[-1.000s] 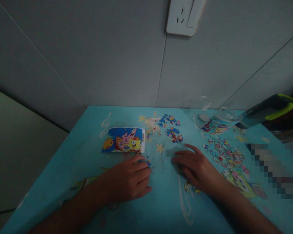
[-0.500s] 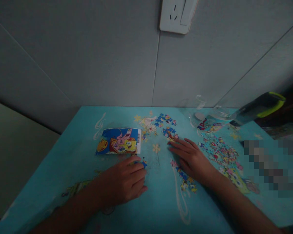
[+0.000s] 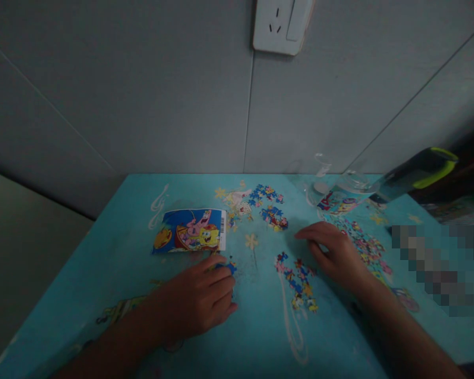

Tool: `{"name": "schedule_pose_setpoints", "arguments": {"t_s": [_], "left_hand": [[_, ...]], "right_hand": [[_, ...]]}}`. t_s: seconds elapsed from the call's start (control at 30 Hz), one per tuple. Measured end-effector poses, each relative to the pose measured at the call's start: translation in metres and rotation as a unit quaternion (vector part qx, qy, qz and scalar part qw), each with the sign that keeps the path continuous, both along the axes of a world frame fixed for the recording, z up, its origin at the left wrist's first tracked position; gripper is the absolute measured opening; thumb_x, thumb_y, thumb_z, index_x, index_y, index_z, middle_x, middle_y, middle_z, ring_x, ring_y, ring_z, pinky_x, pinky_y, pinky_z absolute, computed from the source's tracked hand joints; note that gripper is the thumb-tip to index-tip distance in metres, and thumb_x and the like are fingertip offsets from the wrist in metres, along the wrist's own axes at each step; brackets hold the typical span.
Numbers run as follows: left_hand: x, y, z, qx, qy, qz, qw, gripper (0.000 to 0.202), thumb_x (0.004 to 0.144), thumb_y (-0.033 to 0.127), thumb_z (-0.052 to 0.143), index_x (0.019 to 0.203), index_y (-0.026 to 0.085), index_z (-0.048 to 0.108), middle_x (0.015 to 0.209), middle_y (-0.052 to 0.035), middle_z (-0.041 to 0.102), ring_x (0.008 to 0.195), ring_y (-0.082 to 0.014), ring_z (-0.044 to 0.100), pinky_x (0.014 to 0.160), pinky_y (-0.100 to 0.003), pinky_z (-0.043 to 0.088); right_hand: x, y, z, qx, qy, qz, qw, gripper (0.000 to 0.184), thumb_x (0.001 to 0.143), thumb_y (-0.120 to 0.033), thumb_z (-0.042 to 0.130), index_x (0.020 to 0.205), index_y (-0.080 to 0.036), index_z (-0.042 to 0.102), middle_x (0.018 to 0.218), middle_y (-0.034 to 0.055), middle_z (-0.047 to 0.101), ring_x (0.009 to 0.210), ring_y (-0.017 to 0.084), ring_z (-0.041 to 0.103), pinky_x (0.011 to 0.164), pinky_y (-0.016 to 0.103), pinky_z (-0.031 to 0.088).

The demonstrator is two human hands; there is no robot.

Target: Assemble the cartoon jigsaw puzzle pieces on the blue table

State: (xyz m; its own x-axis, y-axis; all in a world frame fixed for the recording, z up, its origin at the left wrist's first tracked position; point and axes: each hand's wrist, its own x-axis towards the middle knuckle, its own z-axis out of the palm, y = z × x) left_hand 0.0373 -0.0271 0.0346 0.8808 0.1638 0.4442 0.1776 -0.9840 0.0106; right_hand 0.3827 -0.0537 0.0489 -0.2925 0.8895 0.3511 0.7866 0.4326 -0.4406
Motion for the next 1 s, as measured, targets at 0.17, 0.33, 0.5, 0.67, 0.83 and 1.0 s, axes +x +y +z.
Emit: {"name": "schedule_pose_setpoints", "arguments": {"t_s": [0.17, 0.33, 0.5, 0.67, 0.83, 1.0], "left_hand": [[0.0, 0.0, 0.0, -0.007, -0.002, 0.005, 1.0, 0.012, 0.096, 0.02, 0.062, 0.087, 0.015, 0.068, 0.086, -0.0038, 0.07, 0.088, -0.0185, 0.065, 0.097, -0.046, 0.053], [-0.002, 0.001, 0.002, 0.001, -0.009, 0.008, 1.0, 0.011, 0.095, 0.018, 0.063, 0.086, 0.013, 0.068, 0.088, -0.0044, 0.07, 0.089, -0.0191, 0.065, 0.098, -0.048, 0.053], [-0.005, 0.006, 0.007, 0.017, -0.029, 0.05, 0.998, 0.009, 0.093, 0.014, 0.062, 0.088, 0.012, 0.069, 0.091, -0.0059, 0.071, 0.093, -0.0211, 0.066, 0.098, -0.048, 0.053], [-0.003, 0.004, 0.007, 0.02, -0.023, 0.054, 0.998, 0.008, 0.093, 0.016, 0.063, 0.092, 0.013, 0.07, 0.096, -0.0064, 0.072, 0.097, -0.0221, 0.065, 0.098, -0.047, 0.052], [0.001, 0.001, 0.002, 0.017, -0.02, 0.043, 0.999, 0.008, 0.093, 0.019, 0.065, 0.096, 0.014, 0.07, 0.101, -0.0068, 0.071, 0.097, -0.0217, 0.065, 0.098, -0.048, 0.051], [0.002, 0.002, -0.002, -0.004, 0.015, 0.032, 0.999, 0.015, 0.095, 0.025, 0.064, 0.106, 0.016, 0.069, 0.107, -0.0073, 0.072, 0.102, -0.0223, 0.065, 0.1, -0.047, 0.049]], "right_hand": [[-0.011, -0.002, 0.0, -0.071, -0.082, 0.057, 0.992, 0.024, 0.096, -0.029, 0.065, 0.118, -0.029, 0.073, 0.111, 0.0087, 0.068, 0.101, 0.026, 0.064, 0.09, 0.044, 0.048], [-0.014, -0.001, -0.001, -0.086, -0.078, 0.033, 0.993, 0.012, 0.095, -0.032, 0.068, 0.103, -0.027, 0.076, 0.107, 0.007, 0.069, 0.1, 0.025, 0.063, 0.09, 0.043, 0.048], [-0.025, -0.007, -0.003, -0.145, 0.04, -0.018, 0.988, 0.009, 0.097, -0.029, 0.066, 0.096, -0.024, 0.074, 0.092, 0.0032, 0.073, 0.084, 0.019, 0.067, 0.077, 0.033, 0.051], [-0.079, -0.025, -0.004, -0.162, 0.064, 0.061, 0.983, 0.01, 0.098, -0.025, 0.065, 0.1, -0.026, 0.075, 0.09, 0.0004, 0.076, 0.085, 0.019, 0.068, 0.08, 0.033, 0.05], [-0.098, -0.023, -0.011, -0.082, 0.006, 0.113, 0.99, 0.018, 0.102, -0.028, 0.057, 0.11, -0.024, 0.073, 0.096, 0.0031, 0.075, 0.089, 0.021, 0.065, 0.086, 0.038, 0.049], [-0.048, 0.006, -0.017, -0.004, -0.031, -0.071, 0.997, 0.025, 0.102, -0.027, 0.053, 0.114, -0.02, 0.073, 0.102, 0.0104, 0.071, 0.094, 0.026, 0.063, 0.088, 0.041, 0.052]]}}
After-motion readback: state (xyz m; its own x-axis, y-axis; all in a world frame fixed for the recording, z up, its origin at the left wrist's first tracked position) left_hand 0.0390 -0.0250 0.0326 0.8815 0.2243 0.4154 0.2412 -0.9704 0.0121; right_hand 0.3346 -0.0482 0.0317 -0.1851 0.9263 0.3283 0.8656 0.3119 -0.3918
